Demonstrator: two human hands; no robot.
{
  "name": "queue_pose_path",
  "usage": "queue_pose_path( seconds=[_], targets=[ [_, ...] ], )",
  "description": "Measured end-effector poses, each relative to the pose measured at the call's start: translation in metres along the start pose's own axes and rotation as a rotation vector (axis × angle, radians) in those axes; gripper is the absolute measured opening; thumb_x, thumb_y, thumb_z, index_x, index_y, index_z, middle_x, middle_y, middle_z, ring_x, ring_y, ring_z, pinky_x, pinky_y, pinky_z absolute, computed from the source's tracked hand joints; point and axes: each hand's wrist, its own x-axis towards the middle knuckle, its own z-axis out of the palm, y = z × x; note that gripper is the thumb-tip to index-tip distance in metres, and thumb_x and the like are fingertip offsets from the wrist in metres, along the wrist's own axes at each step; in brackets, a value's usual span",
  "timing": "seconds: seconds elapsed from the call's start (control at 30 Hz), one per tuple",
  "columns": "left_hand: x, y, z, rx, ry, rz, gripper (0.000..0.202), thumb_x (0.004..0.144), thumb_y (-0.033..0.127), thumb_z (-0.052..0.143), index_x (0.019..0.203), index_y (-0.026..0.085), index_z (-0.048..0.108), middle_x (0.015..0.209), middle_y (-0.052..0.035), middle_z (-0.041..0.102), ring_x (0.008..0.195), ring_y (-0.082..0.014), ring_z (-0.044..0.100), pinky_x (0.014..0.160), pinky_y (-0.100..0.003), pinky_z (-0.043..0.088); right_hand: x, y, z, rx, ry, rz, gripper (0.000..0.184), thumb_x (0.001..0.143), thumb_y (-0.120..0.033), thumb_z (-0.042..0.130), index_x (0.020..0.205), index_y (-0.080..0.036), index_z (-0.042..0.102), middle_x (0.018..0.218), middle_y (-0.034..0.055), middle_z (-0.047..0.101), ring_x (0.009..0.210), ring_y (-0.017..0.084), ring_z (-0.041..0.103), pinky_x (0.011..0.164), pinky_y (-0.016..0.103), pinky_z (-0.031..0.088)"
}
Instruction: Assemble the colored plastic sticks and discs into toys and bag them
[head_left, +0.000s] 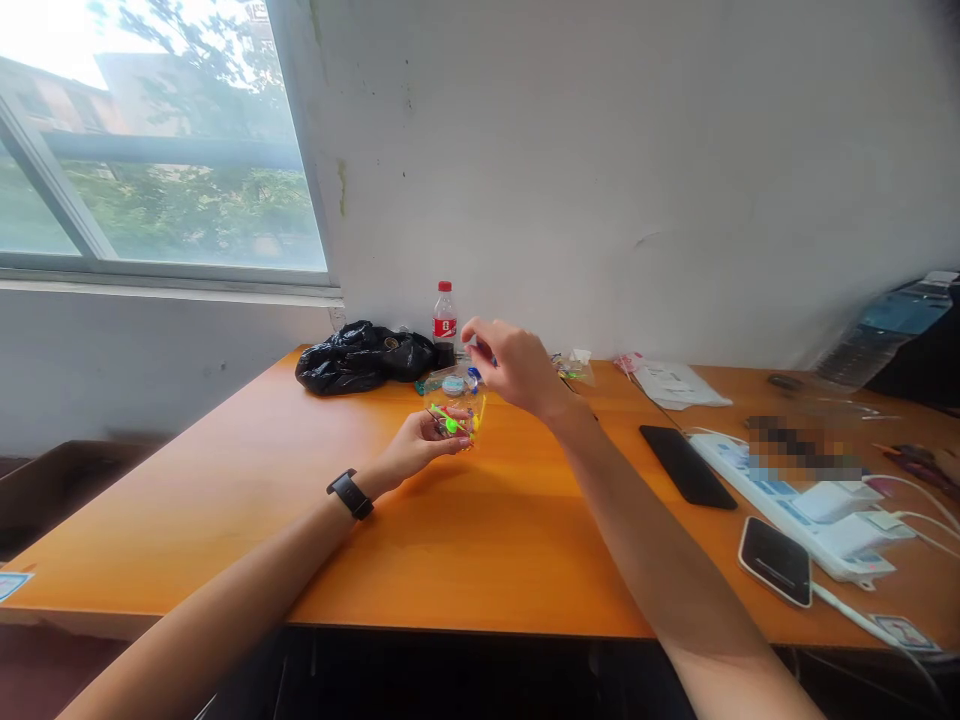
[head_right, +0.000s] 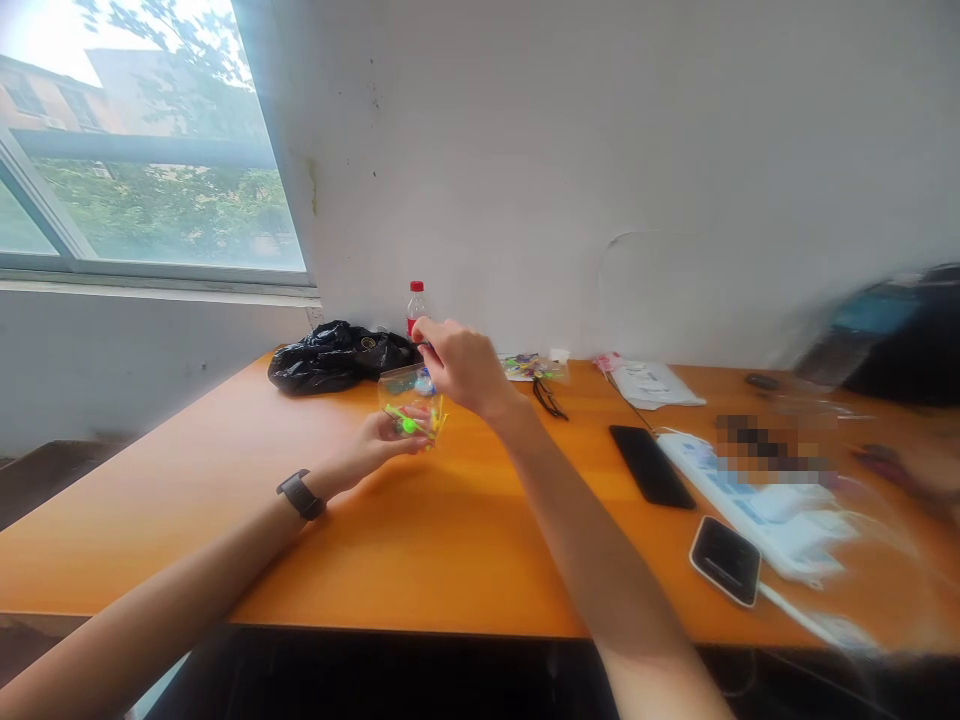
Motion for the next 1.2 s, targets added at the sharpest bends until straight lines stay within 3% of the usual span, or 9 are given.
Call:
queue_pose_path(
  seconds=[0.13,0.33,0.47,0.6,0.73,0.8,0.97,1.07,1.2],
  targets=[
    [0.001,-0.001,0.001,0.02,0.012,0.04,0.043,0.082,0.042,0.088,0.111,0.012,0.075,0.11,-0.0133,0.078,0.095,-0.0223,0.074,0.082,-0.033,0.058,0.0,-0.008,0.002,-0.025,0.01,0.032,0.006,0.096,-0.019,0.06,0.093,-0.022,0.065,0.08,0.0033,0.066,0.068,0.018,0.053,0.065,0.029,0.032],
    [0.002,-0.006,-0.001,0.044,0.022,0.088,0.043,0.086,0.046,0.084,0.114,0.014,0.074,0.107,-0.0123,0.078,0.091,-0.0214,0.074,0.078,-0.032,0.058,0.001,-0.009,0.007,0.098,0.03,0.134,0.012,0.091,-0.02,0.065,0.081,-0.023,0.06,0.074,-0.0004,0.068,0.066,0.016,0.054,0.063,0.029,0.031],
    [0.004,-0.009,-0.003,0.062,0.064,0.093,0.049,0.088,0.047,0.082,0.123,0.014,0.072,0.102,-0.0119,0.079,0.088,-0.0217,0.074,0.073,-0.03,0.056,0.002,-0.007,0.014,-0.063,0.136,0.159,0.013,0.091,-0.016,0.062,0.08,-0.022,0.06,0.073,0.0028,0.067,0.067,0.019,0.054,0.064,0.031,0.029],
    [0.003,-0.006,-0.003,0.082,0.082,0.121,0.039,0.086,0.047,0.084,0.105,0.013,0.078,0.11,-0.013,0.077,0.089,-0.0222,0.073,0.074,-0.032,0.057,0.002,-0.008,0.018,-0.171,0.173,0.159,0.014,0.091,-0.012,0.057,0.083,-0.023,0.062,0.071,0.0048,0.064,0.066,0.021,0.054,0.064,0.033,0.025],
    [0.001,0.001,0.002,0.093,0.035,0.172,0.033,0.085,0.046,0.084,0.079,0.014,0.077,0.109,-0.0133,0.076,0.113,-0.0293,0.068,0.086,-0.036,0.058,0.001,-0.009,0.02,-0.125,0.178,0.222,0.018,0.088,-0.008,0.054,0.089,-0.023,0.063,0.069,0.0034,0.063,0.061,0.02,0.052,0.061,0.032,0.023],
    [0.0,0.003,0.003,0.102,0.043,0.174,0.034,0.085,0.047,0.084,0.076,0.015,0.076,0.11,-0.0137,0.076,0.119,-0.0307,0.065,0.088,-0.036,0.058,0.001,-0.01,0.02,-0.06,0.183,0.253,0.018,0.085,-0.007,0.055,0.088,-0.023,0.063,0.068,0.0021,0.062,0.059,0.019,0.05,0.06,0.032,0.026],
    [-0.001,0.003,0.002,0.073,0.078,0.081,0.042,0.084,0.048,0.085,0.107,0.015,0.077,0.107,-0.0119,0.077,0.086,-0.0214,0.073,0.074,-0.032,0.057,0.003,-0.011,0.013,0.412,0.053,0.21,0.004,0.088,-0.02,0.06,0.088,-0.022,0.063,0.063,-0.0027,0.053,0.058,0.015,0.047,0.058,0.029,0.035],
    [-0.002,0.004,0.002,0.076,0.056,0.037,0.045,0.085,0.048,0.085,0.113,0.015,0.074,0.1,-0.0104,0.078,0.087,-0.0213,0.074,0.069,-0.028,0.054,0.004,-0.01,0.005,0.67,-0.051,0.187,0.007,0.089,-0.029,0.064,0.09,-0.022,0.064,0.062,-0.0049,0.046,0.057,0.013,0.042,0.055,0.027,0.035],
    [-0.003,0.003,0.002,0.073,0.019,0.035,0.042,0.084,0.048,0.085,0.108,0.014,0.076,0.108,-0.0125,0.077,0.092,-0.023,0.074,0.069,-0.028,0.055,0.005,-0.005,-0.001,0.69,-0.047,0.217,0.012,0.089,-0.033,0.067,0.09,-0.021,0.064,0.063,-0.005,0.046,0.055,0.013,0.042,0.053,0.027,0.034]
  ],
)
